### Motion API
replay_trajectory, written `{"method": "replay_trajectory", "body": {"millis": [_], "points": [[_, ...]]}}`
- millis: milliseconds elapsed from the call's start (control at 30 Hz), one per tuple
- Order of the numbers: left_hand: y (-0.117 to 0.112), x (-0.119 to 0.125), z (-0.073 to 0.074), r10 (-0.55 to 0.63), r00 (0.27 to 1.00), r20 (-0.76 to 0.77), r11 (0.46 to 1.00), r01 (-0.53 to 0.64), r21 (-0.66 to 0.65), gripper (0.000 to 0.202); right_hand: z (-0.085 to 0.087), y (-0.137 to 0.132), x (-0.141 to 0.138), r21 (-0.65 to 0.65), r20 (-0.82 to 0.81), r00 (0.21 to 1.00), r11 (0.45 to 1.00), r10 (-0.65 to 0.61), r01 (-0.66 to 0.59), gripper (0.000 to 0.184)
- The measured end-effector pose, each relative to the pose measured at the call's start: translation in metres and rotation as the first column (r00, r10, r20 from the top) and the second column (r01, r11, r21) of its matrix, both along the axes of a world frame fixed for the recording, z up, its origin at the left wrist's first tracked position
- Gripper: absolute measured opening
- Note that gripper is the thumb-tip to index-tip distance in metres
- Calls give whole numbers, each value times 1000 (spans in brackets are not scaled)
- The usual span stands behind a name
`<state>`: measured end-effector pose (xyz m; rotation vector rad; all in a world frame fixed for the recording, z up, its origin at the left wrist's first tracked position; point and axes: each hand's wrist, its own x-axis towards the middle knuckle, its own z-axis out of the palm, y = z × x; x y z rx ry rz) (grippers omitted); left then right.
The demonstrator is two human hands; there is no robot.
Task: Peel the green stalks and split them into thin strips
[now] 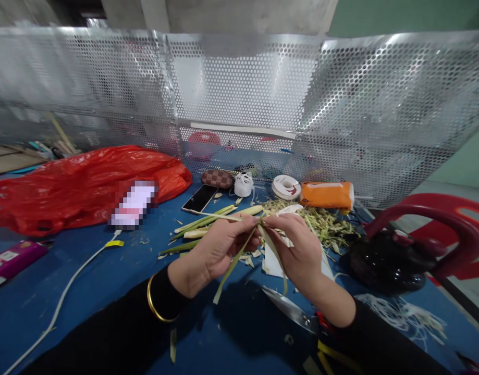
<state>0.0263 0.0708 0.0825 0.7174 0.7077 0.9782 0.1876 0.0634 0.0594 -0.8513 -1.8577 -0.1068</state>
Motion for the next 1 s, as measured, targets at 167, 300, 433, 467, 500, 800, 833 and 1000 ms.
{"method": "replay_trajectory", "body": {"millis": [167, 300, 433, 467, 500, 800, 833, 1000], "points": [[0, 3, 3, 31, 999, 32, 994, -28, -103, 9, 0, 0, 3, 122, 68, 997, 992, 30, -38, 25], [1, 6, 2, 56, 997, 50, 992, -50, -112, 13, -1, 1, 2, 134, 50, 997, 989, 63, -69, 25], [-1, 5, 0, 54, 998, 23, 998, -53, -42, 12, -7, 1, -1, 71, -50, 998, 997, 28, -25, 17], [-2, 5, 1, 53, 999, 6, 998, -53, -24, 11, -9, 1, -2, 14, -96, 995, 1000, -5, 6, 14], [-2, 5, 1, 53, 999, -10, 999, -53, -9, 9, -11, 1, -3, -55, -138, 990, 998, -39, 31, 11], [-3, 3, 5, -56, 996, -63, 998, 58, 26, 20, -16, 7, -4, -374, -400, 916, 916, -22, -142, 5], [-2, 3, 5, -62, 996, -66, 997, 65, 43, 18, -16, 7, -4, -405, -414, 910, 900, -23, -161, 5], [-2, 4, 3, -22, 990, -137, 997, 31, 69, 10, -23, 10, -1, -409, -337, 941, 895, 33, -178, 11]]}}
